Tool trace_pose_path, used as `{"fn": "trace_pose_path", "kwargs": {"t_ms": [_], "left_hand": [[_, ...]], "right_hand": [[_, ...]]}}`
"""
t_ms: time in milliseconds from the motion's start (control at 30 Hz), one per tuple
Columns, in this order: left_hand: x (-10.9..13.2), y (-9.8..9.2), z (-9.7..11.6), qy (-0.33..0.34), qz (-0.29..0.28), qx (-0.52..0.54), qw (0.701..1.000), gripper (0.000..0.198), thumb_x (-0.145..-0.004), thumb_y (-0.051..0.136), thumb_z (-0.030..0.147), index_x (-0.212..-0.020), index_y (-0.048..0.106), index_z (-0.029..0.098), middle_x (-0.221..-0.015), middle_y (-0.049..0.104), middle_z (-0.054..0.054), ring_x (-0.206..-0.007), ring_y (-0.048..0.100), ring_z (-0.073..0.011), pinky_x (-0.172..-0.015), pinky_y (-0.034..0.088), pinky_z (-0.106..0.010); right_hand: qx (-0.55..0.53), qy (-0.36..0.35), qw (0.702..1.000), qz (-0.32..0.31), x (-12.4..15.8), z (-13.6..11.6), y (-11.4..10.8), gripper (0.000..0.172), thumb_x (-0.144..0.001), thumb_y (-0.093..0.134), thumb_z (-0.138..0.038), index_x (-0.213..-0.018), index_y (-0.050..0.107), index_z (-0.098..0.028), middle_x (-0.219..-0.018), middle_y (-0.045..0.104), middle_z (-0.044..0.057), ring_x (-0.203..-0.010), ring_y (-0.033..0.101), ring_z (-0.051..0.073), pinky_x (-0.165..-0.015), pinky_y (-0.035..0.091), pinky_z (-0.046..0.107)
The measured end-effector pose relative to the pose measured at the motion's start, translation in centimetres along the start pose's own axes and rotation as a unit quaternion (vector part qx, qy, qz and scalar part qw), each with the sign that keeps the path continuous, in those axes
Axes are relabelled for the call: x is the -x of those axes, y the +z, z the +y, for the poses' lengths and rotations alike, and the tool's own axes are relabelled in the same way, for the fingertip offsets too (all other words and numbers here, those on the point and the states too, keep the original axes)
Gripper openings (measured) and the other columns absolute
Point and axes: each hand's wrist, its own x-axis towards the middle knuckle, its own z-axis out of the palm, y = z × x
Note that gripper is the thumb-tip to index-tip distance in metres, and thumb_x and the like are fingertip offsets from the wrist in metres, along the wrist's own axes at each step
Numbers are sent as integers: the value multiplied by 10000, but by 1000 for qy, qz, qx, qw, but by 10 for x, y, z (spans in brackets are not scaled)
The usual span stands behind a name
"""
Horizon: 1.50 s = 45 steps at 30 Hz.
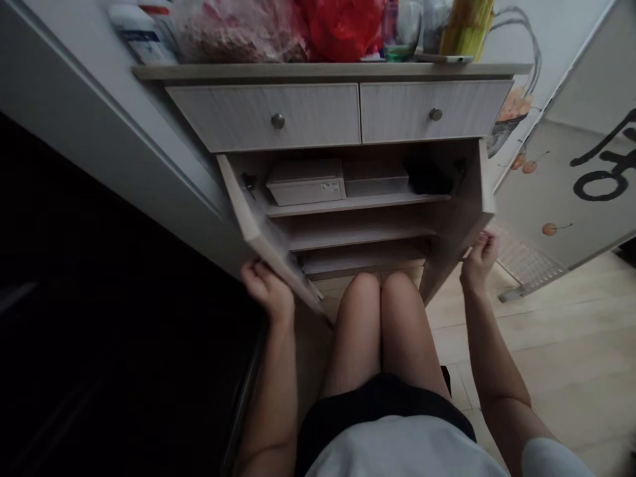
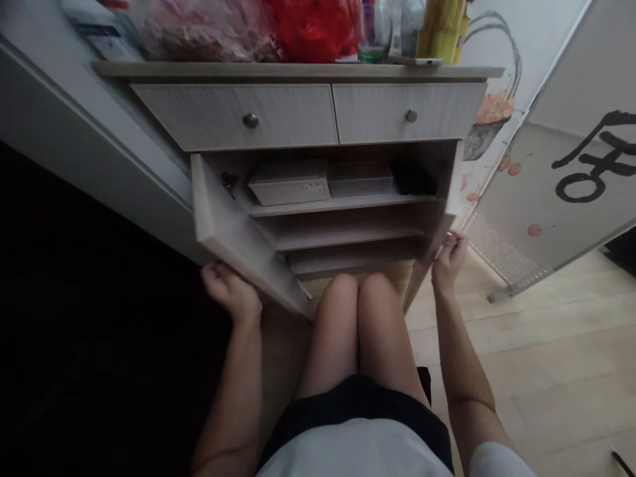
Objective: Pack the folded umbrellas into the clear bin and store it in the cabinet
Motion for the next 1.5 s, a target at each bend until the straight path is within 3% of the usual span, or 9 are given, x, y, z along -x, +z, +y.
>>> {"fn": "trace_pose_path", "kwargs": {"t_ms": [100, 233, 400, 567, 667, 867, 1100, 1500], "left_hand": [[17, 40, 5, 28, -72, 21, 997, 221, -974, 415, 389, -1010, 552, 220, -979, 633, -84, -976, 650, -218, -894, 538, -352], [34, 103, 16, 8, -154, 68, 986, 230, -1011, 426, 406, -984, 543, 210, -880, 627, -63, -836, 649, -176, -801, 524, -298], [35, 181, 27, -17, -277, 57, 959, 293, -1032, 385, 368, -818, 521, 221, -757, 640, -54, -767, 648, -185, -794, 505, -311], [22, 229, 28, -18, -330, 18, 944, 313, -1037, 366, 299, -821, 575, 213, -824, 718, -96, -833, 682, -209, -861, 498, -336], [13, 246, 27, -13, -358, -26, 933, 322, -1041, 366, 309, -884, 624, 198, -915, 747, -114, -917, 696, -227, -893, 492, -352], [-1, 269, 28, -15, -406, -117, 906, 394, -1059, 300, 306, -1037, 674, 182, -1035, 759, -106, -1050, 691, -232, -963, 470, -366], [-7, 279, 30, -7, -418, -158, 894, 420, -1068, 266, 307, -1110, 666, 190, -1099, 757, -113, -1135, 668, -253, -1053, 403, -435], [-11, 296, 21, -10, -413, -169, 895, 433, -1064, 247, 339, -1135, 652, 202, -1116, 745, -139, -1137, 665, -284, -1046, 404, -472]], "right_hand": [[-93, 39, 995, 5, -1, -46, 20, 649, -1038, 38, -480, -1285, 542, -155, -1062, 631, 161, -977, 637, 234, -819, 511, 353], [-149, -14, 985, -90, -18, -96, 52, 529, -1051, 166, -464, -1203, 578, -169, -1099, 673, 156, -1015, 637, 219, -864, 490, 329], [-120, -44, 979, -160, -56, -143, 107, 459, -1052, 217, -421, -1194, 580, -177, -1115, 690, 154, -1001, 639, 231, -876, 472, 340], [-50, -42, 979, -191, -86, -169, 150, 446, -1054, 206, -375, -1267, 534, -161, -1147, 682, 163, -1021, 636, 257, -853, 460, 360], [-27, -40, 976, -212, -98, -177, 163, 414, -1051, 236, -344, -1264, 530, -146, -1137, 677, 178, -1039, 636, 271, -854, 451, 362], [-65, 7, 979, -191, -110, -189, 177, 266, -1027, 395, -305, -1178, 546, -145, -1047, 699, 135, -957, 655, 271, -851, 423, 360], [-69, 20, 981, -179, -117, -191, 190, 271, -1021, 410, -320, -1180, 544, -146, -1024, 695, 147, -935, 642, 252, -866, 408, 358], [-54, 11, 982, -183, -121, -190, 206, 328, -1025, 362, -347, -1207, 537, -137, -1026, 684, 164, -930, 640, 266, -876, 422, 392]]}}
